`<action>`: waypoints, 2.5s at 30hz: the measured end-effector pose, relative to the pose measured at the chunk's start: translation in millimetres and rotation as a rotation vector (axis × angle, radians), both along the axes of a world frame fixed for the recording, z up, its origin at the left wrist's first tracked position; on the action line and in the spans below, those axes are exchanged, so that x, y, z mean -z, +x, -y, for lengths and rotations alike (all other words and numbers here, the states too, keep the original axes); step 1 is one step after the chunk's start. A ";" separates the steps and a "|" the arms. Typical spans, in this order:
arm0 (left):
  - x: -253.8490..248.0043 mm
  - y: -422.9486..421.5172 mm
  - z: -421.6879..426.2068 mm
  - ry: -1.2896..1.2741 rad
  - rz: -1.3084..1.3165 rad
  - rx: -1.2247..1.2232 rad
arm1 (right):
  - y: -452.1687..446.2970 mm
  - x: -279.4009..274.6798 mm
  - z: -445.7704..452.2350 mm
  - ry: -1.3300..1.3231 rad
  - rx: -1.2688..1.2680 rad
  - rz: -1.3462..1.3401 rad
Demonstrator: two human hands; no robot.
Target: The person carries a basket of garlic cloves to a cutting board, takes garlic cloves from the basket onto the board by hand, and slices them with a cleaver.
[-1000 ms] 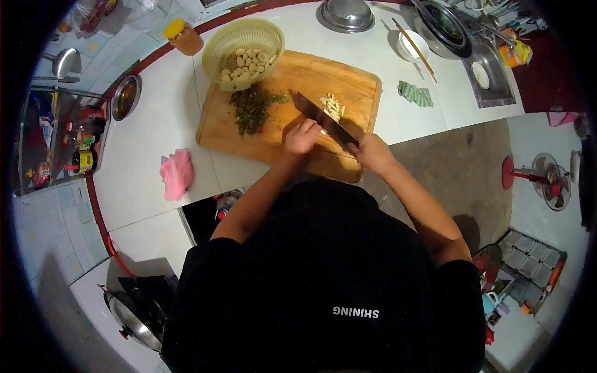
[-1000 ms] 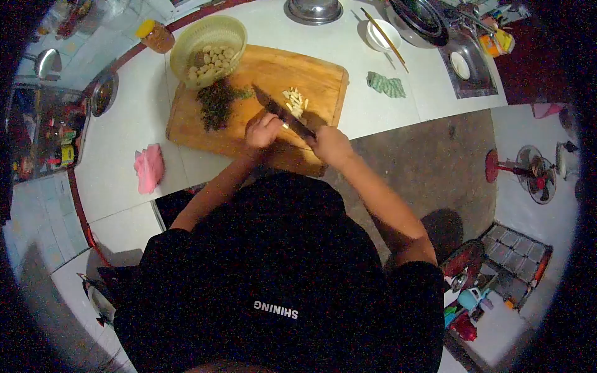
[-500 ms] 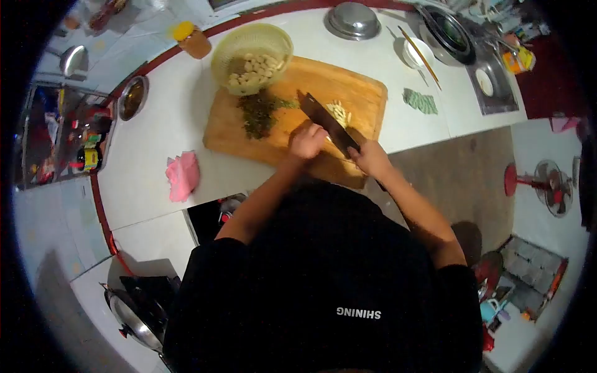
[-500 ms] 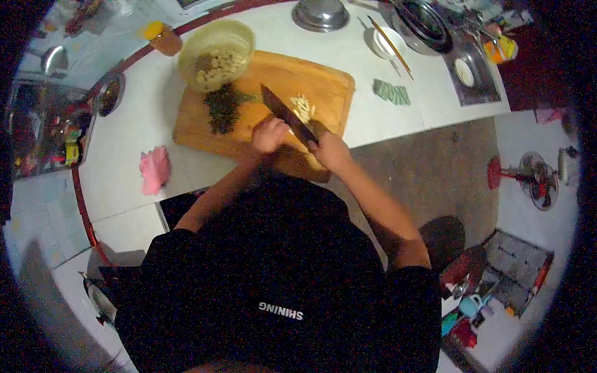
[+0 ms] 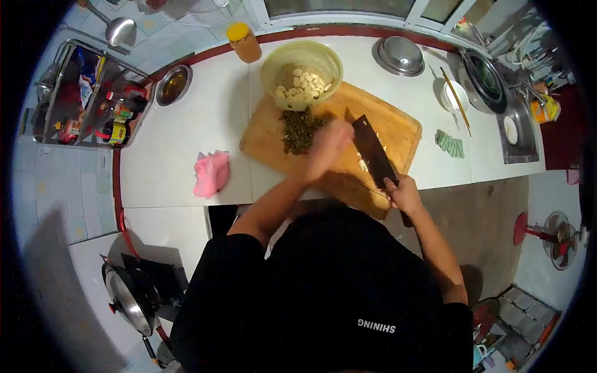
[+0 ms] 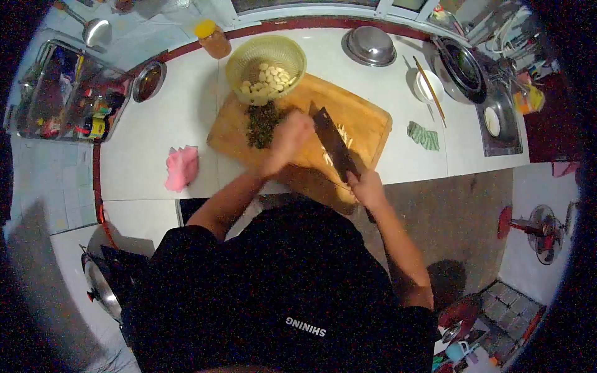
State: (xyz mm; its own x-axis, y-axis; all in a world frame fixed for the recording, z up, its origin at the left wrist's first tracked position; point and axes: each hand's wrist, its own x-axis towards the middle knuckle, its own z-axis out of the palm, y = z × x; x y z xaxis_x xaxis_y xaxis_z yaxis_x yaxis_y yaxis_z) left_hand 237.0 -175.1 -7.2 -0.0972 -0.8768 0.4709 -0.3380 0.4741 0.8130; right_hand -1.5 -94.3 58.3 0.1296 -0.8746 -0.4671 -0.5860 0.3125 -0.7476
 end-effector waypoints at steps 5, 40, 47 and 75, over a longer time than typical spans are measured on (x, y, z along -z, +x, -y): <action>-33.6 96.5 117.1 0.087 0.536 -0.407 | -13.2 11.9 -5.4 0.127 -0.091 -0.070; 22.9 -25.4 -39.6 0.201 0.490 0.130 | -23.1 15.1 0.5 0.102 0.040 -0.087; 44.7 -17.5 -51.5 -0.055 0.654 0.086 | -19.2 22.6 -6.8 -0.083 -0.123 -0.197; 49.6 -14.1 -47.4 -0.209 0.621 0.073 | 7.9 -20.1 -2.5 -0.129 -0.235 -0.448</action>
